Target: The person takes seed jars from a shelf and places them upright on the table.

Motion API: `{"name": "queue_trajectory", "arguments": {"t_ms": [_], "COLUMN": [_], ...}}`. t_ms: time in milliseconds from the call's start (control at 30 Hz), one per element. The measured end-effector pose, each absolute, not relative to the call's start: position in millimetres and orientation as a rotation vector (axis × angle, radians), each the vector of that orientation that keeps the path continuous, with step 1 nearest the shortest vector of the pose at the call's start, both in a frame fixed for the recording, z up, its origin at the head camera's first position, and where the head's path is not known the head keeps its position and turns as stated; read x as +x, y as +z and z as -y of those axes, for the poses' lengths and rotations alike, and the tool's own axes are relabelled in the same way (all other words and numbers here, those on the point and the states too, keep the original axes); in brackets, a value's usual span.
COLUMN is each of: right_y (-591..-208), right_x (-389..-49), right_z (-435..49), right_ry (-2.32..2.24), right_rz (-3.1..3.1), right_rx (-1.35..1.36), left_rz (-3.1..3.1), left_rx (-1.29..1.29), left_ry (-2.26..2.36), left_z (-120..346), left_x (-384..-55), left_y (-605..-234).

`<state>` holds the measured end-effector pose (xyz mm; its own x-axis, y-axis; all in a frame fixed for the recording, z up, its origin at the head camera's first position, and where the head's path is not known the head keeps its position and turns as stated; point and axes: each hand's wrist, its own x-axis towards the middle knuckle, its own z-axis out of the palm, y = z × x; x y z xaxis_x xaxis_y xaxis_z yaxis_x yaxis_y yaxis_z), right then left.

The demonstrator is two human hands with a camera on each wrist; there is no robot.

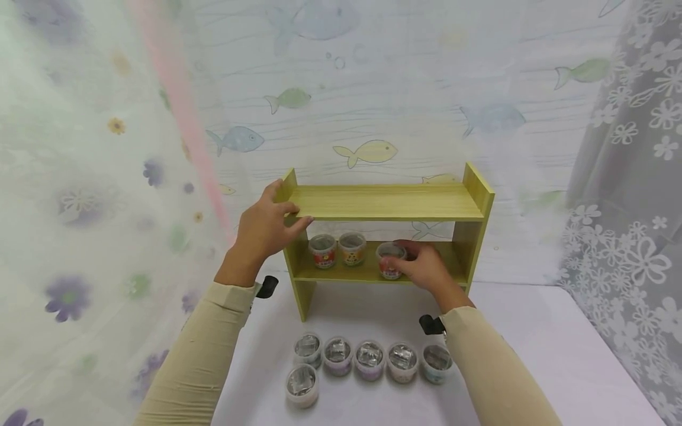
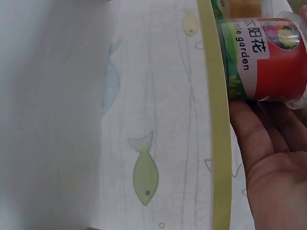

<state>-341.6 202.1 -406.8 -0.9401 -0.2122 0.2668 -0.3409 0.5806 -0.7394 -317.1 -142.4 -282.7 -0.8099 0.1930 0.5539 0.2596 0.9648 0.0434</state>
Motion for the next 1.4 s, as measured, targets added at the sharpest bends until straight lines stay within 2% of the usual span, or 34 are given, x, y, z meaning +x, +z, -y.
{"name": "queue_trajectory", "arguments": {"t_ms": [967,1400], "right_y": [-409,-429], "right_x": [-311,-289], "right_z": [-190,-177], "right_ry": [1.479,1.641], "right_rz": [2.586,2.599], "right_rx": [0.567,0.538], "left_rz": [2.536,2.542], "left_rx": [-0.321,-0.312], "left_ry": [-0.175,-0.166], "left_z": [140,140], "left_x": [-308,-310], "left_y": [-282,-282]}}
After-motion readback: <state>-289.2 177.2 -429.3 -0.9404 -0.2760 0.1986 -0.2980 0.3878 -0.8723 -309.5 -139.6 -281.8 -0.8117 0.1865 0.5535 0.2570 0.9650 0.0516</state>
